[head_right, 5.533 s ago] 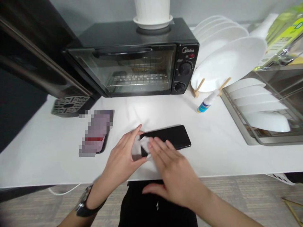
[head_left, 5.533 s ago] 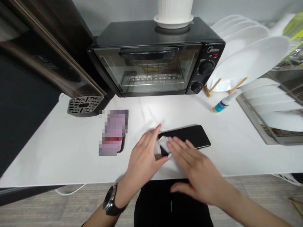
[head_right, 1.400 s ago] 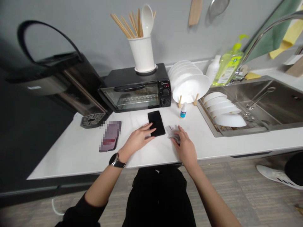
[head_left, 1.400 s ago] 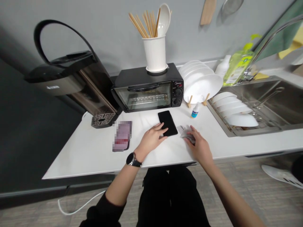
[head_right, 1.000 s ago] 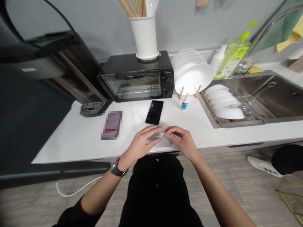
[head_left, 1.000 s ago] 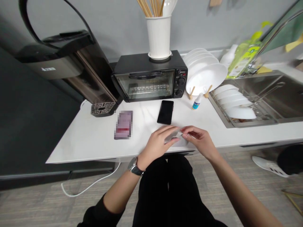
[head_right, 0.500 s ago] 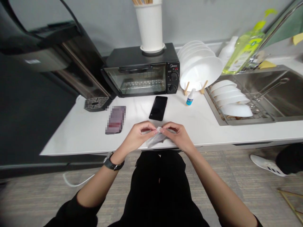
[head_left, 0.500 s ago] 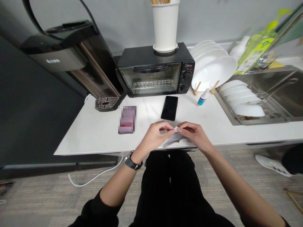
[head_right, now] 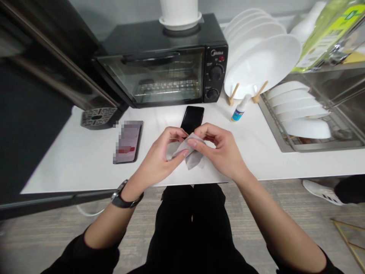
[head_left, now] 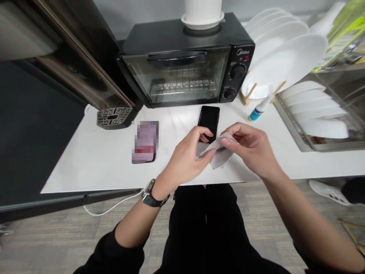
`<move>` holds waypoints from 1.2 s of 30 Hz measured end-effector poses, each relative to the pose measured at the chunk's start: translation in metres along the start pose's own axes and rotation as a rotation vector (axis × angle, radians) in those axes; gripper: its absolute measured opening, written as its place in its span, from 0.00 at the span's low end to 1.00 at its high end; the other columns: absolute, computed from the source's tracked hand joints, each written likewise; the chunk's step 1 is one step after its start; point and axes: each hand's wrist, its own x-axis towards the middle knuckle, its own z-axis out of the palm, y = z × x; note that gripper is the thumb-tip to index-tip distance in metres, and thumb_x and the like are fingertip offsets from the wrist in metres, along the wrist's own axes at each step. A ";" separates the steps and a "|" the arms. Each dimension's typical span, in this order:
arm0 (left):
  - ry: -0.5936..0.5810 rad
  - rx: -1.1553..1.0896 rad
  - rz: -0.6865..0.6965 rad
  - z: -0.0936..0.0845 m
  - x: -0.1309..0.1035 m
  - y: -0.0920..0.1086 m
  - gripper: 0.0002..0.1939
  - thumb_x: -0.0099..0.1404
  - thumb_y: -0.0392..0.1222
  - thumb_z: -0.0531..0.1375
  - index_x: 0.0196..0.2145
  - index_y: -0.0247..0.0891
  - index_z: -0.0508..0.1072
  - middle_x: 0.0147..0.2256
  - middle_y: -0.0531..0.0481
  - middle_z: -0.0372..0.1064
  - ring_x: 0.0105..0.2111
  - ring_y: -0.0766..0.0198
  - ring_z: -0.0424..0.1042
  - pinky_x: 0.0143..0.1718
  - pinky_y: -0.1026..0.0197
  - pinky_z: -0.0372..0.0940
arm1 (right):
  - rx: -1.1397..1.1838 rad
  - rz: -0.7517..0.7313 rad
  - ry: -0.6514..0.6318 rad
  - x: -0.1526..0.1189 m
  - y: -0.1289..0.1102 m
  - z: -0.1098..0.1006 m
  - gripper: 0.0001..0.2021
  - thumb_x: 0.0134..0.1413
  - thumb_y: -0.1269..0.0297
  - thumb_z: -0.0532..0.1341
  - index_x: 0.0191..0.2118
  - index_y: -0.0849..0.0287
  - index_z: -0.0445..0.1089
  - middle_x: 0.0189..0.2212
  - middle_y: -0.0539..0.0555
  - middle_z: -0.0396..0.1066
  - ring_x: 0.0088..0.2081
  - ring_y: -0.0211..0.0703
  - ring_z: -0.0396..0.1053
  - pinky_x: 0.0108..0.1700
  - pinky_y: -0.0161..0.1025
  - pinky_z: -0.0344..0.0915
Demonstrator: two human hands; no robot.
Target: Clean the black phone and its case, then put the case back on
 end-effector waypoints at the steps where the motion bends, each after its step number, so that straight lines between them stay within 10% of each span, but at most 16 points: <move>1: -0.008 0.042 -0.017 0.000 -0.003 -0.004 0.08 0.71 0.38 0.64 0.47 0.40 0.71 0.44 0.50 0.74 0.45 0.62 0.74 0.50 0.60 0.68 | -0.001 -0.009 0.005 0.000 0.000 -0.001 0.14 0.60 0.51 0.70 0.36 0.55 0.73 0.35 0.51 0.77 0.37 0.41 0.75 0.43 0.40 0.73; 11: 0.282 0.248 0.273 -0.046 0.002 -0.003 0.05 0.71 0.38 0.66 0.43 0.40 0.82 0.38 0.51 0.81 0.37 0.64 0.79 0.42 0.62 0.71 | -0.106 -0.269 0.232 0.007 -0.008 -0.018 0.09 0.59 0.54 0.72 0.35 0.50 0.74 0.38 0.52 0.80 0.43 0.46 0.78 0.47 0.46 0.76; 16: 0.047 0.317 0.385 -0.046 -0.033 0.009 0.08 0.73 0.37 0.63 0.49 0.41 0.79 0.40 0.49 0.80 0.41 0.60 0.78 0.47 0.54 0.74 | -0.173 -0.238 0.076 -0.031 -0.002 -0.031 0.07 0.59 0.57 0.72 0.36 0.49 0.76 0.37 0.52 0.80 0.41 0.48 0.78 0.47 0.49 0.75; 23: -0.103 0.274 0.201 -0.001 -0.108 -0.016 0.20 0.68 0.22 0.55 0.49 0.42 0.77 0.38 0.50 0.79 0.40 0.60 0.77 0.43 0.57 0.74 | -0.304 0.075 -0.143 -0.095 0.043 -0.023 0.08 0.62 0.56 0.69 0.37 0.53 0.77 0.40 0.54 0.79 0.42 0.47 0.78 0.43 0.43 0.74; 36: -0.056 0.303 -0.202 -0.009 -0.086 -0.039 0.23 0.71 0.40 0.66 0.61 0.43 0.67 0.26 0.57 0.70 0.43 0.54 0.76 0.52 0.49 0.68 | -0.531 0.054 0.039 -0.051 0.058 0.004 0.09 0.64 0.54 0.67 0.40 0.53 0.75 0.31 0.51 0.78 0.34 0.46 0.75 0.39 0.44 0.72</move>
